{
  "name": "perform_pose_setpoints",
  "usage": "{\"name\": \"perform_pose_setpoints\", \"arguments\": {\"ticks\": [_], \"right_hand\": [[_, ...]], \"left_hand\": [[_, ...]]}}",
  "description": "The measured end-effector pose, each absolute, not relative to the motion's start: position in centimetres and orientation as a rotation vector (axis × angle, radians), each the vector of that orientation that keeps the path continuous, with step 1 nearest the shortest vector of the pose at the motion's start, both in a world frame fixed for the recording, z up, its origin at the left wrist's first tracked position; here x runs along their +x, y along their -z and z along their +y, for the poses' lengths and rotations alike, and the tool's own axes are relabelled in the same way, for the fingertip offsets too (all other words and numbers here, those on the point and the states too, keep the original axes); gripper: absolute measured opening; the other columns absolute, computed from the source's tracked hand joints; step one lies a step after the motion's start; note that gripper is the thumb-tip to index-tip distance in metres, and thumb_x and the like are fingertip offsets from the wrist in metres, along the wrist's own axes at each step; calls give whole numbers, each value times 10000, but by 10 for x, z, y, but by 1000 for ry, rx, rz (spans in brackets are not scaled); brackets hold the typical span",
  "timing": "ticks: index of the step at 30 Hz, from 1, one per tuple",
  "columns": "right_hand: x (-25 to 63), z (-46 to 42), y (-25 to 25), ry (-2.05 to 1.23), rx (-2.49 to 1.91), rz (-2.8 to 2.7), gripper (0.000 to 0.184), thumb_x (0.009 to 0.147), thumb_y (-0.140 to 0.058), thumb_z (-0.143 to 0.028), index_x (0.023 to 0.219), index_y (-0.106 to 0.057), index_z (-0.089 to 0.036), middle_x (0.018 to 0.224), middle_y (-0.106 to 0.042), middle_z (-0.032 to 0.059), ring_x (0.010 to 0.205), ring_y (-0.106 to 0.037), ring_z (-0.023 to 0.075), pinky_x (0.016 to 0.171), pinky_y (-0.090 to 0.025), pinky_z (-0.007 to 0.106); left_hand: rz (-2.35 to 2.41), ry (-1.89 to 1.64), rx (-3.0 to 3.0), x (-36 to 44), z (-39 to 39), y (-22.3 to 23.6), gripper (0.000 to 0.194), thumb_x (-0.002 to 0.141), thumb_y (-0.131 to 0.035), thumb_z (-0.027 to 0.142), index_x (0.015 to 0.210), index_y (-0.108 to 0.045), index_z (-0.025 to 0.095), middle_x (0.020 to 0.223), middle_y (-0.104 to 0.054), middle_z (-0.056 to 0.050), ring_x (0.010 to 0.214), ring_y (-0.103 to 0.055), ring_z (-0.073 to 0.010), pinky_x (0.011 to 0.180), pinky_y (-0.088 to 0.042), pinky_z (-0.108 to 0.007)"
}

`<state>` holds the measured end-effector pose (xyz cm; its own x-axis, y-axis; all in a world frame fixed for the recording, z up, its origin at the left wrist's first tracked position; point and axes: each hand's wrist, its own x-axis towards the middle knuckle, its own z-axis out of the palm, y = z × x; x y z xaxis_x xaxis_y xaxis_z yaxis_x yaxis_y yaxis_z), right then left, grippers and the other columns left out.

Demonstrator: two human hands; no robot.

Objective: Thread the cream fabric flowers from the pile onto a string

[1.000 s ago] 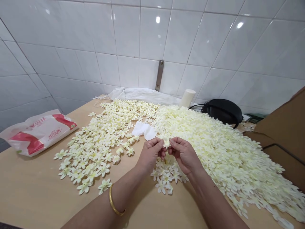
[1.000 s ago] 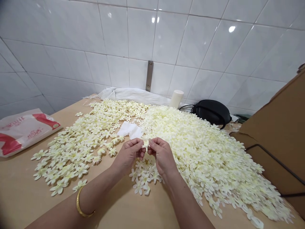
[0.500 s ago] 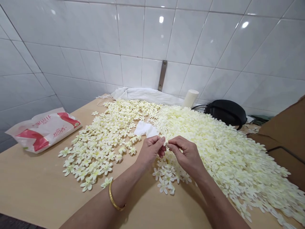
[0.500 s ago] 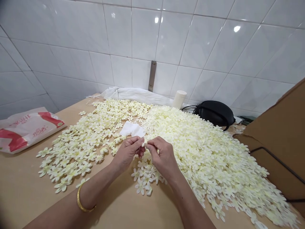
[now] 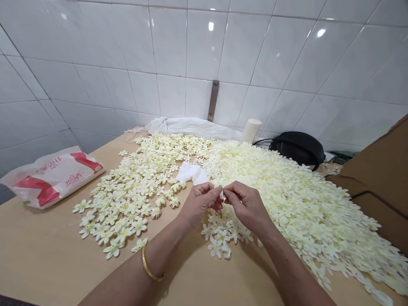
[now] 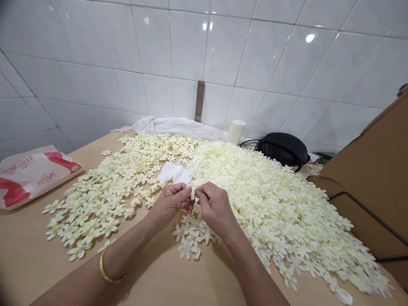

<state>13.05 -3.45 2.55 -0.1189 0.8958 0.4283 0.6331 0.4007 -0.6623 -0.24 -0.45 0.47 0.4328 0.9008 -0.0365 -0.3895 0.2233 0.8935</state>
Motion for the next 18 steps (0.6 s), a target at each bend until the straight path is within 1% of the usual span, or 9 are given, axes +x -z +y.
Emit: {"name": "perform_pose_setpoints", "arguments": {"ticks": [2, 5, 9, 15, 18], "right_hand": [[131, -34, -26, -426, -1315, -1854, 188, 800, -445, -167, 663, -573, -166, 615, -550, 4, 569, -509, 108, 551, -404, 222], [132, -34, -26, -409, -1296, -1899, 159, 787, -472, -166, 676, -586, -166, 637, -569, 10, 589, -517, 112, 571, -405, 228], [131, -34, -26, -394, -1274, -1936, 199, 798, -442, -153, 668, -592, -163, 631, -569, 23, 577, -520, 114, 563, -409, 232], [130, -34, -24, -367, -1311, -1915, 208, 795, -428, -154, 660, -586, -157, 605, -549, 14, 549, -496, 109, 532, -384, 226], [132, -33, -22, -447, -1362, -1851, 212, 796, -434, -195, 652, -585, -157, 597, -548, 11, 542, -491, 111, 523, -384, 227]], "left_hand": [[627, -977, 934, -3, -4, -5, 321, 637, -640, 423, 592, -507, 135, 498, -541, 18, 418, -502, -73, 446, -413, -206], [634, -991, 960, -3, -4, -5, 330, 645, -630, 432, 576, -509, 133, 486, -529, 21, 416, -498, -73, 444, -414, -205], [662, -973, 978, -2, -4, -3, 344, 660, -610, 449, 581, -523, 126, 484, -522, 17, 420, -488, -74, 447, -428, -214], [645, -945, 909, -1, -2, 1, 326, 636, -639, 436, 630, -544, 124, 512, -551, 4, 425, -502, -76, 445, -428, -205], [627, -941, 875, -1, -2, 0, 294, 612, -671, 390, 611, -531, 132, 515, -560, 7, 419, -507, -73, 438, -421, -196]]}}
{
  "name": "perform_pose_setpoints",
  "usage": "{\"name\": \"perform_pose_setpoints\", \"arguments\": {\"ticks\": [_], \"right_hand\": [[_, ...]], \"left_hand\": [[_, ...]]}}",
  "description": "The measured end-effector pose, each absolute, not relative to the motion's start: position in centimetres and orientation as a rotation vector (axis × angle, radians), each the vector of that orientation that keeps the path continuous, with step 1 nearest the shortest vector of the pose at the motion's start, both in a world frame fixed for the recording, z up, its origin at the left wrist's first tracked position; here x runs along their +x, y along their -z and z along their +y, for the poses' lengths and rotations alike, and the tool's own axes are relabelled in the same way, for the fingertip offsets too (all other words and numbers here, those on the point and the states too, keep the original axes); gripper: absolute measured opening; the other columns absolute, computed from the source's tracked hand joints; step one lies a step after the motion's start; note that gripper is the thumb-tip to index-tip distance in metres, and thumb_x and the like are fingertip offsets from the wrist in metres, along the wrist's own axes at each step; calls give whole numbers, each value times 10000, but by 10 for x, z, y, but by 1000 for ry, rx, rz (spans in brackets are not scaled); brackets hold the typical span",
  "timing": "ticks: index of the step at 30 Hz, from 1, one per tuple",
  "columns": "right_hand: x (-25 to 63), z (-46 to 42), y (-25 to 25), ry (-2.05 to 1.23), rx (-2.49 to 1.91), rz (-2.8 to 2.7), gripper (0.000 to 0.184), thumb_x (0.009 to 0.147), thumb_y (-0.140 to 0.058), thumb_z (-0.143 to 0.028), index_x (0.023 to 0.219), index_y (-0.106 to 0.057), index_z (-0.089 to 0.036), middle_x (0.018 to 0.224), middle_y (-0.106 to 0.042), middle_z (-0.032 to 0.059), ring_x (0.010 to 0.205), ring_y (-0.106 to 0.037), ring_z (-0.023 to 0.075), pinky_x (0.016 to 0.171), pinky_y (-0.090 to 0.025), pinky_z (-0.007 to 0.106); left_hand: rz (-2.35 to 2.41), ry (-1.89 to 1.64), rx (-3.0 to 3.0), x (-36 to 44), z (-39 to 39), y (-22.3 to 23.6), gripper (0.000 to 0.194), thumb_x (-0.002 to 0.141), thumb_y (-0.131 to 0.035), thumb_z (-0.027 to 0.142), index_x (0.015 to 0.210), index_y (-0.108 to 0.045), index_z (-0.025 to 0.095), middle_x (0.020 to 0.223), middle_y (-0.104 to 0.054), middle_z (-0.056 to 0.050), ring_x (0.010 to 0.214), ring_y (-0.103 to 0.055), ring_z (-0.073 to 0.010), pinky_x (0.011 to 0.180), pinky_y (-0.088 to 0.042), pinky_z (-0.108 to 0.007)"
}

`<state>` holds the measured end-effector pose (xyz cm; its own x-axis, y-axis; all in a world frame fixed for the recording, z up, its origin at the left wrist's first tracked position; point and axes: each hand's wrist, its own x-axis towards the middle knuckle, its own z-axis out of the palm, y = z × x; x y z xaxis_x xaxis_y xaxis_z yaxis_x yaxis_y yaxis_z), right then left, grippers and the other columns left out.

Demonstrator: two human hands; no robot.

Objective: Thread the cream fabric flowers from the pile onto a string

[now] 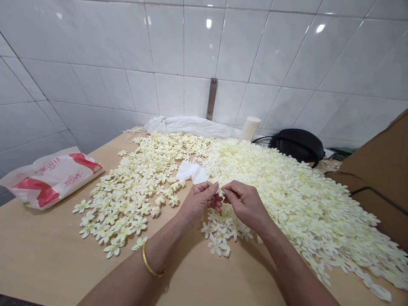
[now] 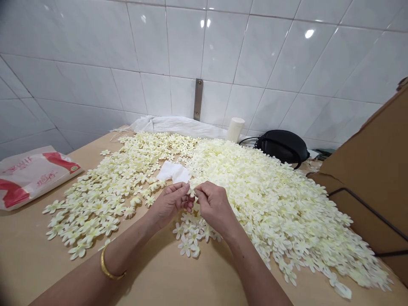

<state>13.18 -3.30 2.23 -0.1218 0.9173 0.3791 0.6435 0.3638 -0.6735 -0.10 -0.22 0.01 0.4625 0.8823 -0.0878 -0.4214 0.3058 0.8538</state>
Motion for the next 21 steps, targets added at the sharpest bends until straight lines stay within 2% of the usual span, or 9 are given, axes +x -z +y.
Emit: {"name": "perform_pose_setpoints", "arguments": {"ticks": [8, 11, 16, 18, 21], "right_hand": [[135, -31, -23, -794, -1351, -1610, 211, 779, -463, -306, 672, -562, -153, 568, -532, -4, 550, -525, 118, 541, -415, 234], [139, -29, -24, -707, -1385, -1552, 222, 776, -457, -317, 637, -531, -160, 562, -523, -7, 538, -515, 116, 535, -407, 236], [145, -27, -25, -148, -1583, -1406, 103, 722, -525, -262, 680, -522, -167, 590, -521, -1, 512, -458, 114, 492, -364, 239], [144, -29, -27, -163, -1545, -1490, 82, 724, -532, -249, 697, -527, -171, 584, -513, -10, 500, -439, 105, 471, -351, 227], [139, -33, -30, -452, -1391, -1733, 103, 746, -520, -239, 691, -575, -170, 609, -560, -2, 545, -493, 113, 509, -385, 225]], "left_hand": [[618, -965, 874, -2, -5, -5, 249, 590, -692, 301, 564, -505, 138, 503, -550, 17, 420, -501, -73, 435, -411, -202], [658, -983, 905, -1, -6, -4, 225, 598, -680, 287, 572, -513, 138, 496, -538, 21, 430, -504, -79, 441, -410, -208], [724, -1008, 951, 0, -6, -3, 226, 601, -670, 269, 548, -486, 148, 454, -504, 34, 423, -492, -84, 444, -417, -219], [712, -1003, 946, 0, -5, -2, 245, 604, -671, 290, 544, -481, 146, 463, -506, 34, 413, -481, -74, 430, -405, -207], [674, -981, 935, 0, -4, 0, 272, 624, -660, 332, 548, -479, 144, 471, -508, 37, 386, -461, -57, 397, -374, -185]]}}
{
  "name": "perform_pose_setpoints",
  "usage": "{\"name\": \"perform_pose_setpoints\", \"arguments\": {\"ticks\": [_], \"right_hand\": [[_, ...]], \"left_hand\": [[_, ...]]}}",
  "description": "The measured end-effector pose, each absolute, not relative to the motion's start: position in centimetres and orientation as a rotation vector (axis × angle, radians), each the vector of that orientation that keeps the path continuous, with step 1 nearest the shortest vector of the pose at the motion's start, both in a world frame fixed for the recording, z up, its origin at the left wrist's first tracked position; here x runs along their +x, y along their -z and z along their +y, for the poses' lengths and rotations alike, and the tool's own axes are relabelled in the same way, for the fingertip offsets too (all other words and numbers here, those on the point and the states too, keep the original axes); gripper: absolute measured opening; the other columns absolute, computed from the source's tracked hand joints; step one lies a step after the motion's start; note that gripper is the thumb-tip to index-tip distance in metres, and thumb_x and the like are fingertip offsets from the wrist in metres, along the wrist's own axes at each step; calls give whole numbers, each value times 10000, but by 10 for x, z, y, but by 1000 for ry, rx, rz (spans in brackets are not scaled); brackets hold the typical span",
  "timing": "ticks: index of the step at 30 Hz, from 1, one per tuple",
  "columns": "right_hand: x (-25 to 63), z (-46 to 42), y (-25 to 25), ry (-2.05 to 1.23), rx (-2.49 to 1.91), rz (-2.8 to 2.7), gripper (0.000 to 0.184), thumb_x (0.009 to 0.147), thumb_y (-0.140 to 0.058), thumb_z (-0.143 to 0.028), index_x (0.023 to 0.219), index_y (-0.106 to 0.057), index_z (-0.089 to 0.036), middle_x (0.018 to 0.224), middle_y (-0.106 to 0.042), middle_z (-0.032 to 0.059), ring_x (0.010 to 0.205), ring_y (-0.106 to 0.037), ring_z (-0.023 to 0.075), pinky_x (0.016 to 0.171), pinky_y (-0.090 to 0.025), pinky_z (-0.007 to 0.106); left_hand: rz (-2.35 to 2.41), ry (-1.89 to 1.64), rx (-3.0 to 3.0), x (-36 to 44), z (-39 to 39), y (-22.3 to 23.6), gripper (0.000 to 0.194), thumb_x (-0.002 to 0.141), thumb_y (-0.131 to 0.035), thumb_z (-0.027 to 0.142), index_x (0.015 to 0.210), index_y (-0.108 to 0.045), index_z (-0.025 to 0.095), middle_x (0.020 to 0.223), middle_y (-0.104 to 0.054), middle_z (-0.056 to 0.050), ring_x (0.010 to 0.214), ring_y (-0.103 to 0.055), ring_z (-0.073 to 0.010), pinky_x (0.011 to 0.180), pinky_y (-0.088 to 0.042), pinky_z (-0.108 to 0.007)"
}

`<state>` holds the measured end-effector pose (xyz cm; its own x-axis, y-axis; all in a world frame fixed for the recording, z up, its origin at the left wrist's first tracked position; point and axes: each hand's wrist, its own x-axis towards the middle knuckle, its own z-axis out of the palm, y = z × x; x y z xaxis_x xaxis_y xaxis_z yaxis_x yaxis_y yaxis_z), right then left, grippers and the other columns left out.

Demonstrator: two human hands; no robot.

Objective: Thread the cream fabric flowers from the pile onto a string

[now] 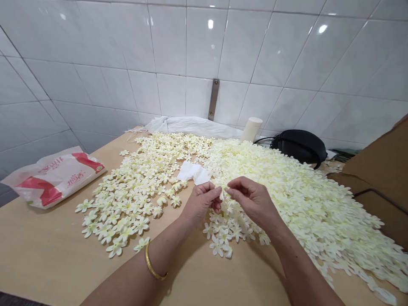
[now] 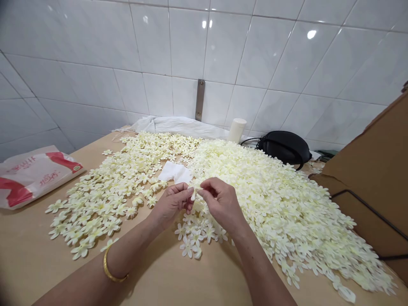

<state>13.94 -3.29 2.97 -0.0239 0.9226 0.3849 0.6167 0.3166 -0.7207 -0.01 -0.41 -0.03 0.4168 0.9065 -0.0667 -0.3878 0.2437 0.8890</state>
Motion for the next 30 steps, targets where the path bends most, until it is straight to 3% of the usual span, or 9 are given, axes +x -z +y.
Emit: {"name": "perform_pose_setpoints", "arguments": {"ticks": [11, 24, 30], "right_hand": [[135, -35, -28, -665, -1319, -1820, 177, 781, -473, -227, 693, -610, -158, 640, -599, 22, 593, -568, 131, 588, -451, 253], [137, -33, -29, -927, -1286, -1602, 175, 759, -514, -287, 690, -585, -142, 574, -559, 2, 545, -537, 108, 547, -453, 240], [141, -29, -29, -844, -1346, -1474, 206, 727, -527, -328, 625, -546, -150, 526, -537, -4, 500, -523, 109, 504, -445, 241]], "left_hand": [[671, -950, 944, -1, -6, -2, 316, 664, -619, 394, 552, -447, 154, 429, -474, 50, 334, -417, -37, 353, -317, -160], [622, -938, 918, -1, -7, -5, 342, 618, -660, 413, 558, -452, 149, 459, -495, 44, 364, -442, -46, 374, -326, -170], [625, -940, 933, -2, -5, 0, 332, 610, -670, 406, 570, -467, 147, 501, -517, 37, 385, -453, -46, 388, -346, -175]]}}
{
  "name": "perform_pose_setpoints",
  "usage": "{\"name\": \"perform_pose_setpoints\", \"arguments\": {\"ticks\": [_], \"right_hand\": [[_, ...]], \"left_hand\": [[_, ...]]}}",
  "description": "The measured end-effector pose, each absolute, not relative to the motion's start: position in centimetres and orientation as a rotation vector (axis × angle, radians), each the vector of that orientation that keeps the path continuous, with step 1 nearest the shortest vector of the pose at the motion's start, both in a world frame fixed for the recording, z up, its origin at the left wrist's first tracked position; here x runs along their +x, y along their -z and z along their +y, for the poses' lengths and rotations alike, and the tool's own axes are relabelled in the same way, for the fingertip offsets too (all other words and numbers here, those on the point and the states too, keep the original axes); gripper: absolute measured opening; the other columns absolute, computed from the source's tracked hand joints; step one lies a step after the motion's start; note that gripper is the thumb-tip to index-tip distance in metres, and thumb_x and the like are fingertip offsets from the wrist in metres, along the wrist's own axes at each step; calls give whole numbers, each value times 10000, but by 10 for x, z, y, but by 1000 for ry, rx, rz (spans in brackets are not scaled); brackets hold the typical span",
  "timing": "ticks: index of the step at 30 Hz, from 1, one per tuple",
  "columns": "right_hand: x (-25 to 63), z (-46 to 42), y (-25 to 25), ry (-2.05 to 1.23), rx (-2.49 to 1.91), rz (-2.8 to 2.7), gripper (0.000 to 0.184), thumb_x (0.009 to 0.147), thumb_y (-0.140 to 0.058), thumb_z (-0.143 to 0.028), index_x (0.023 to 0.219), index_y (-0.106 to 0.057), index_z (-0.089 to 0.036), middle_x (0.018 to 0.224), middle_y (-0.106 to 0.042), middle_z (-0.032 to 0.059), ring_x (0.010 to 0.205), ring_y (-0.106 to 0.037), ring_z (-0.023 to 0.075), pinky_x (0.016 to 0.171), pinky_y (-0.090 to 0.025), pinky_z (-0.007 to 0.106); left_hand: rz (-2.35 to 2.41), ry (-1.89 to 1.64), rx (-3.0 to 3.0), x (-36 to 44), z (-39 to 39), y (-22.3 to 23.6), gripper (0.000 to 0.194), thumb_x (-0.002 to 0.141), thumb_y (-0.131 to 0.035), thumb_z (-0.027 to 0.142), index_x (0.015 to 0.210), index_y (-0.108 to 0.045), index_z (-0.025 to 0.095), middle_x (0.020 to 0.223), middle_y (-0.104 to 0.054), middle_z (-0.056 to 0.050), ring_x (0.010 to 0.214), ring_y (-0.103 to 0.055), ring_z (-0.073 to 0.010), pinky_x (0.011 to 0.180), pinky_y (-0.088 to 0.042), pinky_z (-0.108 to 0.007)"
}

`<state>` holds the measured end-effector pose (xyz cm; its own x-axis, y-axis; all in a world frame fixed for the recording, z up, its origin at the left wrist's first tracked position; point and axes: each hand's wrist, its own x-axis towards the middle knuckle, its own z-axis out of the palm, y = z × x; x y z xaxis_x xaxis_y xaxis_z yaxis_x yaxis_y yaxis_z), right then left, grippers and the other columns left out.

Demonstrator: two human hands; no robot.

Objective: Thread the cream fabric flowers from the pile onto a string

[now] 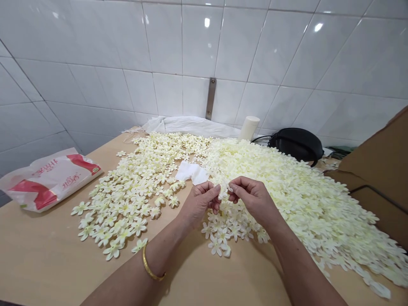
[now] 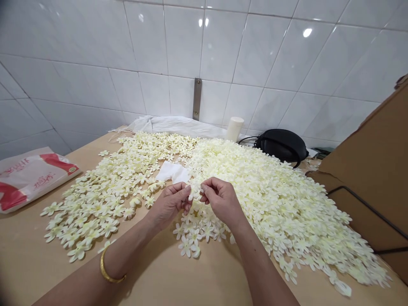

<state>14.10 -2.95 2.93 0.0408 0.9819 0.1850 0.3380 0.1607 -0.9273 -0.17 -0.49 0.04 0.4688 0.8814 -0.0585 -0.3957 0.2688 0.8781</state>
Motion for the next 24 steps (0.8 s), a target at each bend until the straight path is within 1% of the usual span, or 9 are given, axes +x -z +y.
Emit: {"name": "perform_pose_setpoints", "arguments": {"ticks": [4, 5, 8, 10, 12, 16, 18, 21, 24], "right_hand": [[146, -28, -29, -505, -1472, -1421, 163, 729, -528, -307, 655, -536, -163, 565, -534, 2, 512, -516, 116, 489, -428, 240], [147, -29, -29, -472, -1475, -1443, 157, 732, -530, -308, 674, -543, -163, 575, -536, 3, 519, -516, 118, 490, -426, 241], [145, -31, -29, -604, -1392, -1611, 159, 729, -553, -311, 732, -584, -156, 629, -574, 18, 573, -532, 128, 528, -435, 245], [141, -32, -30, -678, -1330, -1731, 137, 726, -562, -283, 748, -611, -157, 665, -601, 23, 612, -540, 132, 562, -434, 248], [137, -34, -31, -665, -1315, -1801, 113, 736, -545, -244, 721, -625, -164, 655, -607, 14, 607, -532, 126, 571, -423, 245], [135, -35, -30, -626, -1338, -1796, 173, 762, -495, -225, 670, -626, -161, 592, -579, 6, 563, -506, 117, 543, -413, 238], [136, -34, -29, -659, -1346, -1775, 189, 771, -482, -243, 683, -626, -159, 599, -578, 10, 568, -519, 121, 551, -428, 240], [138, -33, -27, -732, -1366, -1733, 192, 769, -484, -276, 701, -618, -157, 621, -589, 17, 582, -551, 131, 563, -448, 244], [140, -31, -27, -756, -1391, -1675, 186, 759, -493, -288, 681, -598, -155, 593, -576, 13, 572, -555, 133, 546, -443, 238]], "left_hand": [[657, -957, 922, -2, -3, 2, 335, 608, -673, 401, 559, -460, 148, 486, -510, 38, 381, -447, -45, 380, -337, -169], [665, -958, 923, -2, -3, 2, 335, 612, -669, 400, 556, -455, 149, 478, -506, 40, 376, -444, -45, 377, -333, -168], [687, -957, 928, -2, -3, 2, 332, 634, -653, 395, 552, -442, 152, 450, -488, 49, 355, -429, -40, 370, -322, -163], [683, -955, 932, -2, -3, 1, 335, 641, -646, 398, 547, -439, 152, 442, -474, 54, 350, -421, -37, 367, -317, -162], [675, -948, 935, -2, -3, 0, 348, 639, -642, 420, 546, -442, 151, 440, -465, 55, 351, -421, -39, 365, -317, -164], [693, -922, 897, -1, -4, -2, 374, 630, -621, 487, 579, -469, 149, 461, -504, 32, 359, -440, -51, 372, -329, -174], [671, -908, 883, -2, -4, -2, 362, 612, -646, 466, 585, -473, 149, 483, -530, 20, 374, -456, -55, 390, -345, -180], [616, -904, 880, -2, -4, -2, 318, 583, -695, 380, 581, -478, 148, 496, -539, 22, 396, -471, -57, 409, -359, -182], [604, -923, 878, -2, -4, 0, 272, 592, -694, 331, 598, -493, 147, 500, -535, 26, 404, -472, -58, 410, -359, -182]]}}
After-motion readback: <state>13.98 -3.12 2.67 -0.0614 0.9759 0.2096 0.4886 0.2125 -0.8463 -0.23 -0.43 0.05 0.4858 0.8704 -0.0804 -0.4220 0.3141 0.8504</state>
